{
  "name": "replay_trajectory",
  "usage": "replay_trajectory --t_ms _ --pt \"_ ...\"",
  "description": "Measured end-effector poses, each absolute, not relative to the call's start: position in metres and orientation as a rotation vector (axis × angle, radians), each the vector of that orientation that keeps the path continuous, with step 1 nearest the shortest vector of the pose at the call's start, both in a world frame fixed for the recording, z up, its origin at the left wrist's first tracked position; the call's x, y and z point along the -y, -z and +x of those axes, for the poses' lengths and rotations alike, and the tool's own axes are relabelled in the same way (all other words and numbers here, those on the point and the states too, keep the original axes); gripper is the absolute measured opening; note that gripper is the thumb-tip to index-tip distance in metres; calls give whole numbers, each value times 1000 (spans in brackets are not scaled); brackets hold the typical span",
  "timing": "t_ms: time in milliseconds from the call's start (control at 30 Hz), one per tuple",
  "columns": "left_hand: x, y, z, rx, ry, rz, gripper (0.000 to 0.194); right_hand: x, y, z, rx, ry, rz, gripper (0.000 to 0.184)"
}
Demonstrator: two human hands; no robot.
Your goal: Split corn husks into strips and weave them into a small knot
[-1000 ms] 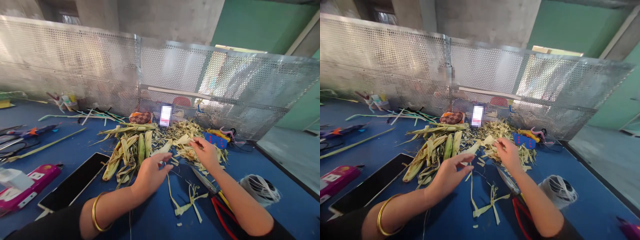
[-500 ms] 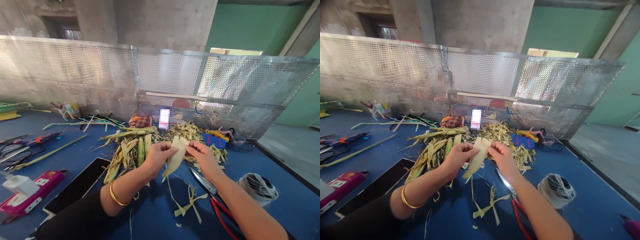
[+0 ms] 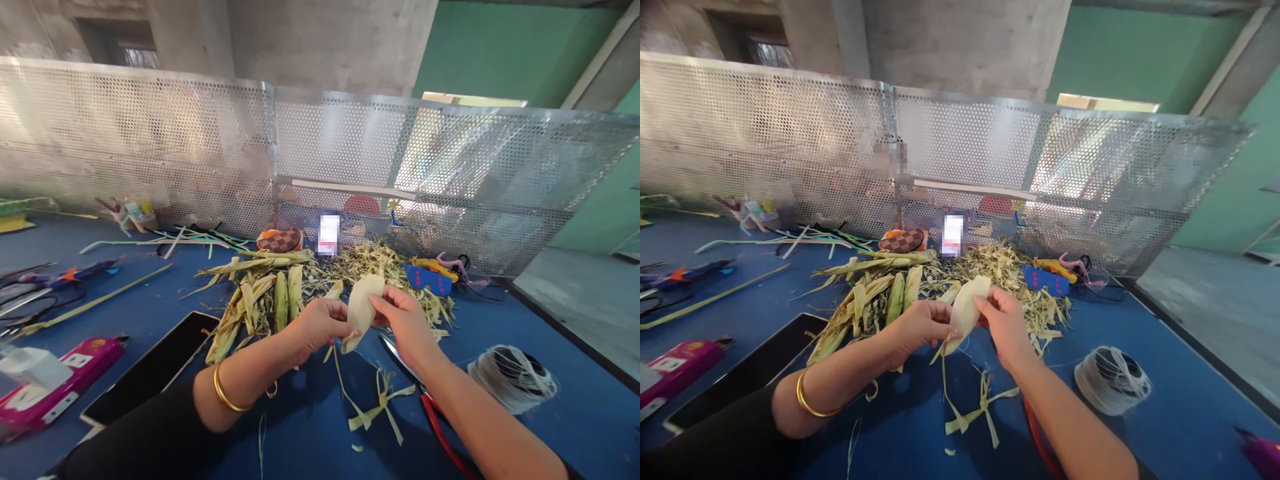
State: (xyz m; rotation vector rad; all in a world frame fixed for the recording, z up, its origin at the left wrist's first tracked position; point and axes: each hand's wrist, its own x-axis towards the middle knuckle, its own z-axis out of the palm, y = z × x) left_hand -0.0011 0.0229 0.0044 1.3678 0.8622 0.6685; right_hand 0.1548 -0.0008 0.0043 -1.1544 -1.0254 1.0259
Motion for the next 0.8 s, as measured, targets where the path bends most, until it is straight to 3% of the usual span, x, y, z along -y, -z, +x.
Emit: replay_trajectory --t_ms 433,600,800 --pt "-24 4 0 -857 -497 1398 14 -4 4 160 1057 -775 -1238 20" --pt "-31 3 -4 -803 -358 1415 25 -4 3 160 1089 -813 -1245 19" --pt "-31 -6 -7 -758 -864 1227 35 6 -5 148 1405 -968 -1155 28"
